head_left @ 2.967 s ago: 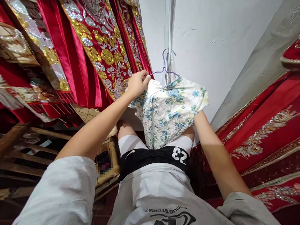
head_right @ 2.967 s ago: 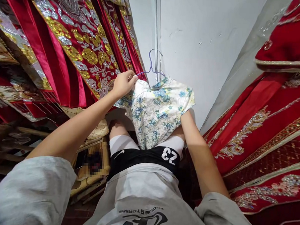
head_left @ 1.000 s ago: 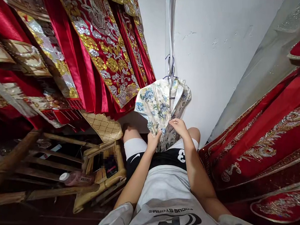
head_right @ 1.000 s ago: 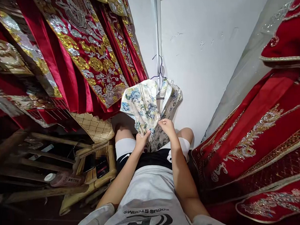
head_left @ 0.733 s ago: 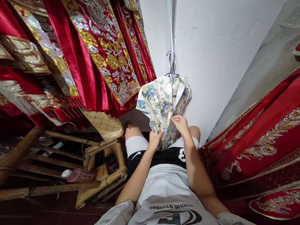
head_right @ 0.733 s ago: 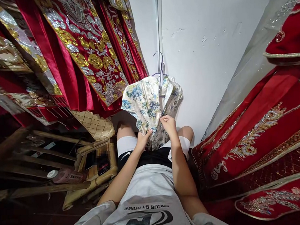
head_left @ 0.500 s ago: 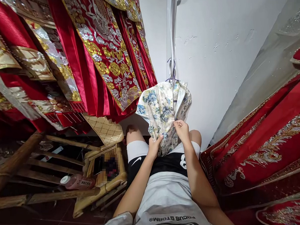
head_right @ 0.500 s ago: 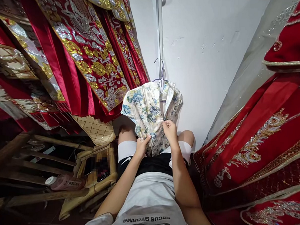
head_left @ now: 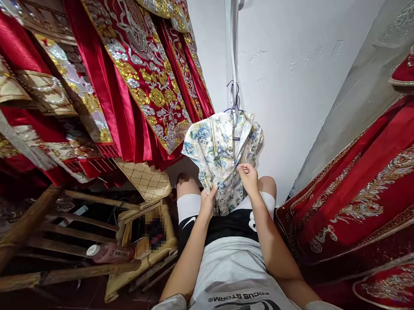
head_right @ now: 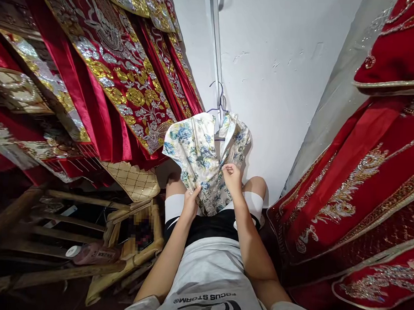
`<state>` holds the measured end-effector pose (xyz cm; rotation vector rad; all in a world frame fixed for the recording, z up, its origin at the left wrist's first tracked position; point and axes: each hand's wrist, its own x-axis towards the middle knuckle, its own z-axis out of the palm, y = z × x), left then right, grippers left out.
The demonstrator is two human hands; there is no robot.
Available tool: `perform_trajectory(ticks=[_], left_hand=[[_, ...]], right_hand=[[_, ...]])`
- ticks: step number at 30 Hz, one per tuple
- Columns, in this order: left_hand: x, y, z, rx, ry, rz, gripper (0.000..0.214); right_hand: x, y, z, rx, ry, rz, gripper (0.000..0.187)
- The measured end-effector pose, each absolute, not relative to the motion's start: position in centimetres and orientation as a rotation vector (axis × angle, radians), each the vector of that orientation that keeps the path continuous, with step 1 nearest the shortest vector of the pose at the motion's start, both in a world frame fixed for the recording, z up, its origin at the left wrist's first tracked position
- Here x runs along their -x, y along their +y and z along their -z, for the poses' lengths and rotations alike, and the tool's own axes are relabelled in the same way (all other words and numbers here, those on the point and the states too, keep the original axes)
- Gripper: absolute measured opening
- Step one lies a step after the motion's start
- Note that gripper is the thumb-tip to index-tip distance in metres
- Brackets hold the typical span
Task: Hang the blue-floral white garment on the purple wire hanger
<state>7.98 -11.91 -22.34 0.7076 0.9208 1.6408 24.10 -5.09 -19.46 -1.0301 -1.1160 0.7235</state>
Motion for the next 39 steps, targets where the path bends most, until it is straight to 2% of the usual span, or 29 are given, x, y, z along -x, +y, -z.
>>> perform_trajectory(ticks=[11,17,26,34,39], left_hand=[[-9.2,-12.5,22.4,-0.993,1.02,-1.615,0.056],[-9.3,-12.9,21.9,-1.112,1.068,-1.652,0.046],[-9.4,-13.5,22.0,-1.299,1.104,-1.706,0.035],[-9.6,-14.0,22.5,-1.261,1.1,-1.756,0.037],[-8.8,-11.8,23.0,-1.189,1.143,-1.824,0.04]], right_hand=[[-23.9,-5.7,19.9,1.024,-1.151,-0.868,0.027],[-23.2,-5.5,19.6,1.003,-1.185,-0.824,0.036],[-22.4,-5.2,19.5,1.05,-1.185,-0.735,0.029],[-20.7,-5.7,19.2,1.025,-1.219,-0.709,0.018],[-22.5,-6.4,19.3,1.128,-1.266,-0.648,0.02]])
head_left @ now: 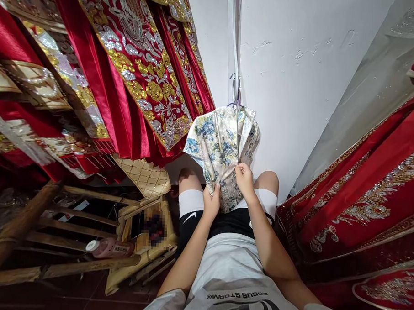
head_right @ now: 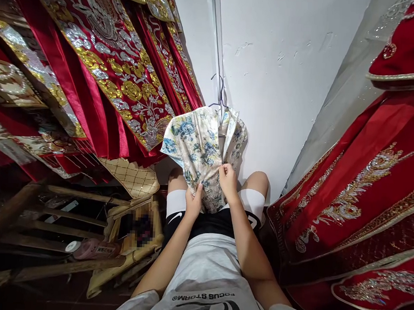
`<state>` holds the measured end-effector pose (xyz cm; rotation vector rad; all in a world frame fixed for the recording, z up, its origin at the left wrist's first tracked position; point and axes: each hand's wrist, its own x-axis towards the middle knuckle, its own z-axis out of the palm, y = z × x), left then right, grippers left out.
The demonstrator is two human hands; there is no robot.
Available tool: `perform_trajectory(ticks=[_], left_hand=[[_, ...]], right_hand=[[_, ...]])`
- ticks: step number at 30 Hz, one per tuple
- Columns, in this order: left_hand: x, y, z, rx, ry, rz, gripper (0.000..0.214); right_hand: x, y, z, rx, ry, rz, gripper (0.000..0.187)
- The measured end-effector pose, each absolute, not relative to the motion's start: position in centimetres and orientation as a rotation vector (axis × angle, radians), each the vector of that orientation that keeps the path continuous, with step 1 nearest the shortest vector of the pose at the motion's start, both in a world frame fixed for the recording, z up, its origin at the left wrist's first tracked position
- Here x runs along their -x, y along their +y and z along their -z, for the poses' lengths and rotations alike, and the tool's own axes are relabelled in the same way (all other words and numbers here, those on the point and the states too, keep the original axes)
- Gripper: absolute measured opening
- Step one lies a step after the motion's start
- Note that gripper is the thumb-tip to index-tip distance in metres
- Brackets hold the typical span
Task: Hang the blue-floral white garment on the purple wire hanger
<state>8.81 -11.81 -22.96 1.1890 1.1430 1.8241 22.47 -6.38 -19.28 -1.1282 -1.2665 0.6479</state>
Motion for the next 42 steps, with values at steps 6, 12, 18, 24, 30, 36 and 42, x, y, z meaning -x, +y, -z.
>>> perform_trajectory(ticks=[6,12,18,24,30,36,42], left_hand=[[-7.2,-7.8,21.7,-1.068,1.279,-2.037,0.049],[-9.8,-9.1,21.7,-1.551,1.317,-2.114,0.043],[-12.3,-8.4,20.6,-1.652,1.082,-1.826,0.02],[-12.1,-8.2,19.8,-1.672,1.05,-1.811,0.007],[-12.1,-8.5,20.7,-1.717,1.076,-1.762,0.013],[-13.4,-8.8,20.6,-1.72,1.046,-1.703,0.014],[-11.5,-8.3,21.6,-1.968,1.134,-1.547,0.01]], right_hand=[[-22.5,-7.5,18.4,1.142,-1.475,-0.676,0.03],[-22.2,-8.3,17.4,1.092,-1.47,-0.793,0.031],[-22.8,-8.8,16.5,0.972,-1.447,-0.928,0.028],[-23.3,-7.5,14.9,0.913,-1.252,-1.112,0.032],[-24.7,-3.6,10.8,0.802,-1.139,-1.247,0.037],[-25.6,0.8,3.8,0.782,-0.999,-1.316,0.024],[-25.6,0.4,0.7,0.747,-1.002,-1.26,0.022]])
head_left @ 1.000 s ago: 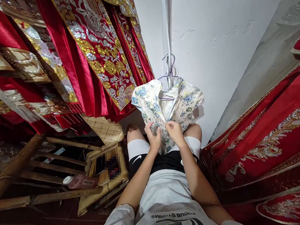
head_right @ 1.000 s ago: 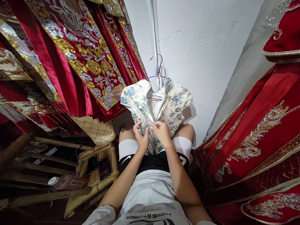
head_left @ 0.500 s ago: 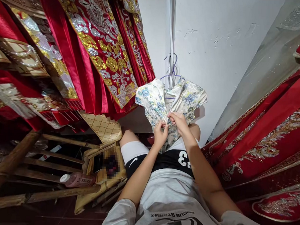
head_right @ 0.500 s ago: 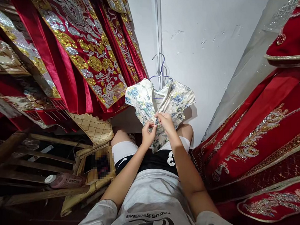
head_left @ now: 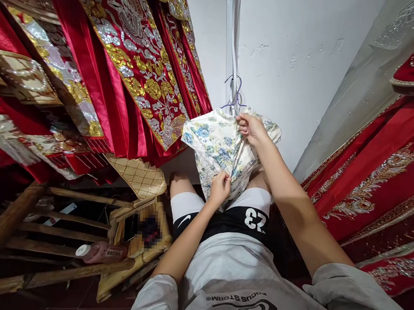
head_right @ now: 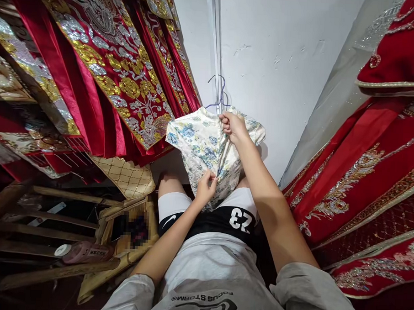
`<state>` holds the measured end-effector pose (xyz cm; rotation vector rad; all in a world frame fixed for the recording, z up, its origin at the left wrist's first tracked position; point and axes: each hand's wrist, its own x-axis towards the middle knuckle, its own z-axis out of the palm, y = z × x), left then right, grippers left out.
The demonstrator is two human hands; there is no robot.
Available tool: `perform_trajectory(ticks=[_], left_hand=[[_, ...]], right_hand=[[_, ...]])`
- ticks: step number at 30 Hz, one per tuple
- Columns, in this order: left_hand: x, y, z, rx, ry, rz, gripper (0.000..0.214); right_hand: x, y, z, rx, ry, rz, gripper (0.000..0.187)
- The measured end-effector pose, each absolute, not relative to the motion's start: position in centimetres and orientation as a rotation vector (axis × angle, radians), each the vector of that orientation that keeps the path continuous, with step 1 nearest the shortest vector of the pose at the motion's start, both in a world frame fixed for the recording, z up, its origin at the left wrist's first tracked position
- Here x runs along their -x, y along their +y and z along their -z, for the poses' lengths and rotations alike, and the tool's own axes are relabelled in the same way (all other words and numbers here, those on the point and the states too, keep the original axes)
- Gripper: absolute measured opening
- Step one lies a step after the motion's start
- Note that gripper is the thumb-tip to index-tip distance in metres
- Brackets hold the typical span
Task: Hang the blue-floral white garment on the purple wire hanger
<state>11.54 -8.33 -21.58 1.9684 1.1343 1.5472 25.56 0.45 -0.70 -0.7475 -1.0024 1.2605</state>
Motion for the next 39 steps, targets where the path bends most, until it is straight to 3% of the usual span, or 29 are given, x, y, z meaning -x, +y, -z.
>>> perform_trajectory(ticks=[5,11,16,25,39], left_hand=[[-8.8,-6.9,17.9,-2.22,1.187,-1.325,0.002],[-9.2,-3.5,6.8,-2.229,0.964,-1.759,0.032],[-10.9,-1.4,1.1,-2.507,0.972,-1.63,0.021],[-11.2,-2.4,-0.4,-2.599,1.279,-1.64,0.017],[-10.7,-1.0,0.2,-2.0,1.089,-2.03,0.022]], right_hand=[[-24.9,-2.0,1.5,0.759,-1.162,-1.137,0.022],[-25.2,-3.5,1.1,0.748,-1.197,-1.116,0.023],[-26.0,-3.2,1.2,0.616,-1.224,-1.225,0.029],[-25.5,-1.6,2.6,0.611,-1.186,-1.175,0.029],[-24.8,-0.4,7.2,0.898,-1.243,-1.011,0.028]])
